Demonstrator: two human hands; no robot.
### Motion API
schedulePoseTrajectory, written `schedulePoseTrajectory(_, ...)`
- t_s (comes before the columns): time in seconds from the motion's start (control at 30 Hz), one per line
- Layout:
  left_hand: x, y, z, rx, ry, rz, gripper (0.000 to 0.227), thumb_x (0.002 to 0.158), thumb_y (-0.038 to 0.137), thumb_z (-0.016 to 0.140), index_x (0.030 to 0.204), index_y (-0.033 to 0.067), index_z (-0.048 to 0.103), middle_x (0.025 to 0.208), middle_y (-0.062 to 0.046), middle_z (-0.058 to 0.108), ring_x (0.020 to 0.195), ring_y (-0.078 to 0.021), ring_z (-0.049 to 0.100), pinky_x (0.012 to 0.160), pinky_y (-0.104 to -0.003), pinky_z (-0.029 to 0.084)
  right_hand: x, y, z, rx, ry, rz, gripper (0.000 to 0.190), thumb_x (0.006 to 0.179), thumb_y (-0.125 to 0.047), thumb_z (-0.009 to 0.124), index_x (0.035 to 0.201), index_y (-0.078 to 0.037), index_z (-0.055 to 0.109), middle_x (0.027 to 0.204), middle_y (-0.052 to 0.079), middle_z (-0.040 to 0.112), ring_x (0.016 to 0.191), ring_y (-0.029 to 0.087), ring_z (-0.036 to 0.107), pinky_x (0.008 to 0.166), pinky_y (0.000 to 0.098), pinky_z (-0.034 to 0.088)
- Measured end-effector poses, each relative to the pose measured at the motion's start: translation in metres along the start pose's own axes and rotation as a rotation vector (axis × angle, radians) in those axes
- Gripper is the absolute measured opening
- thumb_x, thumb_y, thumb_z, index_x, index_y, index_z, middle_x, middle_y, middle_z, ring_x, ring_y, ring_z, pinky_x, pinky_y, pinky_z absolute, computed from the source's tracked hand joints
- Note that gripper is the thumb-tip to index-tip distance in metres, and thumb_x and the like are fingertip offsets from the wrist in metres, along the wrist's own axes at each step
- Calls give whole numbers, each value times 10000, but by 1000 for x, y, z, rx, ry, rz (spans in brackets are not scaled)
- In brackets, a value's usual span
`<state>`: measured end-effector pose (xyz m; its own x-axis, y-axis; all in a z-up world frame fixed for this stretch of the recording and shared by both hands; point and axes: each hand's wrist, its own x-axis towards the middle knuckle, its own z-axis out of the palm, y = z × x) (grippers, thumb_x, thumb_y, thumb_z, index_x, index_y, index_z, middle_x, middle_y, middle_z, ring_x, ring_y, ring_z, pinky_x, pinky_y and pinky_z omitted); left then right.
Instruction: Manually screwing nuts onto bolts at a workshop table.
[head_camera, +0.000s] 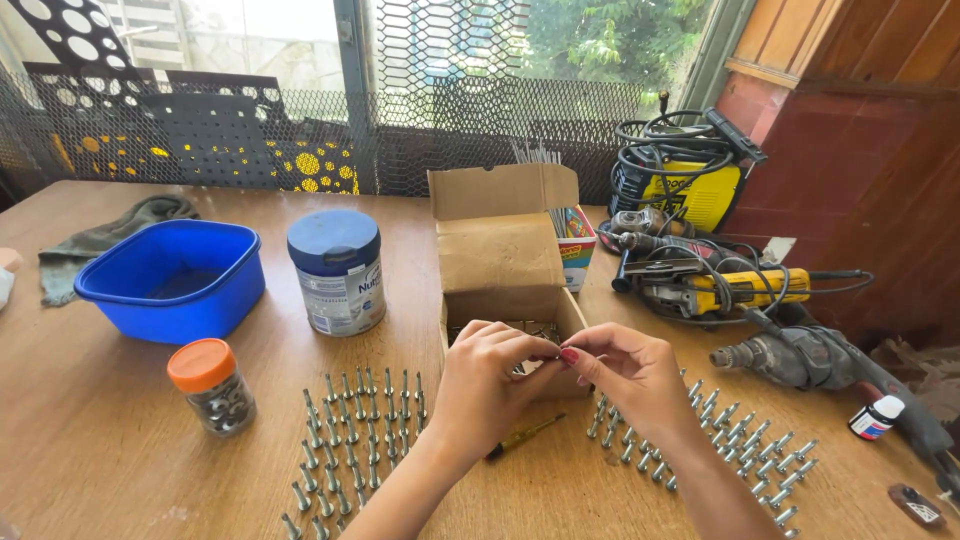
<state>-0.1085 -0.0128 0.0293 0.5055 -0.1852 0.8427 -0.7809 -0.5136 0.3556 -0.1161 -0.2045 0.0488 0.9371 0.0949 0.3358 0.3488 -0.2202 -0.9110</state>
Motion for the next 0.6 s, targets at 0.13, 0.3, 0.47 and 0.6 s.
schedulePoseTrajectory(0.13, 2, -1, -3, -20, -1, 14, 106, 858, 258, 835, 881, 181, 766, 844, 33, 789, 752, -175, 706, 792, -355, 483, -1, 4, -5, -18, 10, -71, 141, 859, -124, 790, 937, -8, 809, 805, 67, 774, 710, 130, 678, 681, 248, 575)
schedulePoseTrajectory(0.3, 3, -22, -1, 125, -110, -169, 259, 877, 442, 769, 903, 185, 796, 862, 26, 796, 806, -200, 714, 758, -390, 496, -4, -8, -17, -50, 82, -90, 124, 855, -108, 781, 929, -11, 804, 806, 74, 791, 725, 130, 723, 716, 248, 623)
schedulePoseTrajectory(0.47, 2, -31, -7, 145, -146, -246, 153, 886, 345, 771, 931, 203, 808, 898, 38, 811, 825, -193, 730, 753, -376, 523, -14, -8, -45, -5, 118, -155, 145, 853, -94, 773, 955, 8, 788, 856, 102, 799, 738, 150, 742, 706, 262, 646)
schedulePoseTrajectory(0.6, 2, -34, -9, 225, -163, -326, 198, 879, 426, 743, 926, 242, 800, 911, 67, 810, 859, -189, 737, 731, -380, 524, -37, 15, -88, -37, 217, -175, 139, 870, -103, 757, 967, -5, 778, 895, 84, 791, 760, 132, 727, 711, 248, 613)
